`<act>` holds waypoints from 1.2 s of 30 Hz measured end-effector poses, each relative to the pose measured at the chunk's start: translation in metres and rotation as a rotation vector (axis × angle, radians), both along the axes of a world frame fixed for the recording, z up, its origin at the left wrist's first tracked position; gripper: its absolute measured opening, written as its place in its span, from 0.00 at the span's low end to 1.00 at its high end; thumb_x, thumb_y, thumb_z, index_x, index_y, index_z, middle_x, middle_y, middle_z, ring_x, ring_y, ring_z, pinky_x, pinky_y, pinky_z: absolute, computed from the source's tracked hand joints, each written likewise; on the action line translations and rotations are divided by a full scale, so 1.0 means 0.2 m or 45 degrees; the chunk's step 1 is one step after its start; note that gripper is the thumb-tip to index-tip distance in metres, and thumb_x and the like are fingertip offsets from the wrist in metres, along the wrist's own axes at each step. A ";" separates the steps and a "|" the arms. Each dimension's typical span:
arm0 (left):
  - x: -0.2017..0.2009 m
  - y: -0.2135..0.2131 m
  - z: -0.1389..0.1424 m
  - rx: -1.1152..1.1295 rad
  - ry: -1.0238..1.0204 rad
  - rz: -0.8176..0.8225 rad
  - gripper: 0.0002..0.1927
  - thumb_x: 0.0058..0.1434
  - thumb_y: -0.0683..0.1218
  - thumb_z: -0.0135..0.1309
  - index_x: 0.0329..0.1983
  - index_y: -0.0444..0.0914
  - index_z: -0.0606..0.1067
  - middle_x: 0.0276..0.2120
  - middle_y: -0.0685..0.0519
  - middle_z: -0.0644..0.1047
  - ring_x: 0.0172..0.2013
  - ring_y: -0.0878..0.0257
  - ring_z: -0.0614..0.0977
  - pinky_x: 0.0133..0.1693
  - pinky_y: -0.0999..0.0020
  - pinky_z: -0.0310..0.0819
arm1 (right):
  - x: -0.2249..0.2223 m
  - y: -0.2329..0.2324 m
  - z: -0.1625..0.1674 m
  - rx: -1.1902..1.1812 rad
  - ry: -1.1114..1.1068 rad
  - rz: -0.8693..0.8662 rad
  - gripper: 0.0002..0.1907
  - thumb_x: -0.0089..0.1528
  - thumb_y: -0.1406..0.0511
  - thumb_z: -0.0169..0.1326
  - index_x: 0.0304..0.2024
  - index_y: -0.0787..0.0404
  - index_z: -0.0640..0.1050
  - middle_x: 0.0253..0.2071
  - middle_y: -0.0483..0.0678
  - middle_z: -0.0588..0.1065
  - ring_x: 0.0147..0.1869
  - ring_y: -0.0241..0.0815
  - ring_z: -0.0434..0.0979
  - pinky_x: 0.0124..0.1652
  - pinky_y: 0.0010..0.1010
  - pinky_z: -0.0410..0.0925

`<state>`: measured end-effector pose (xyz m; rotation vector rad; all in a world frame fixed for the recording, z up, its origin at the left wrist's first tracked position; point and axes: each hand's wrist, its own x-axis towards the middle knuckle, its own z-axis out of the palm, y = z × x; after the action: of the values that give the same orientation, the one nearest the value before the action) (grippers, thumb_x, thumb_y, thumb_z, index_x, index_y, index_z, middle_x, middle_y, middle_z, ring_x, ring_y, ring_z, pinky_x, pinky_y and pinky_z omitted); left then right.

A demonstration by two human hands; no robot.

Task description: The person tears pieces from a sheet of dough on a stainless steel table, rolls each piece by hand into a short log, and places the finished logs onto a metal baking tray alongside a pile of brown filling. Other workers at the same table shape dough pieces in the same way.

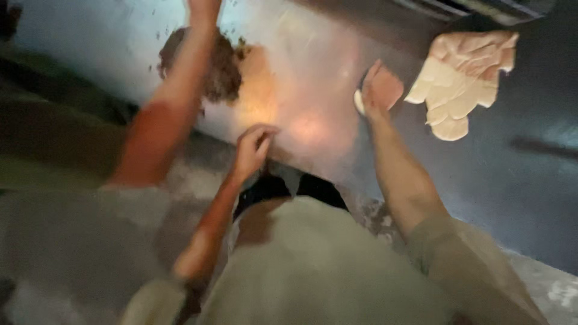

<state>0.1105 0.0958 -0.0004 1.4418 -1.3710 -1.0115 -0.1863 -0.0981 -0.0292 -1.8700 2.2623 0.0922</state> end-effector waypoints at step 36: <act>0.05 -0.21 0.06 0.078 0.056 -0.245 0.11 0.65 0.34 0.50 0.48 0.34 0.79 0.44 0.50 0.81 0.40 0.63 0.82 0.42 0.71 0.75 | 0.05 0.13 -0.08 -0.489 0.093 -0.178 0.28 0.66 0.50 0.48 0.56 0.67 0.67 0.62 0.71 0.59 0.67 0.70 0.57 0.57 0.64 0.55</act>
<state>0.1197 0.0539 0.0117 1.3425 -1.4791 -1.2107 -0.1763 -0.0731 -0.0447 -1.8937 2.6018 -0.3228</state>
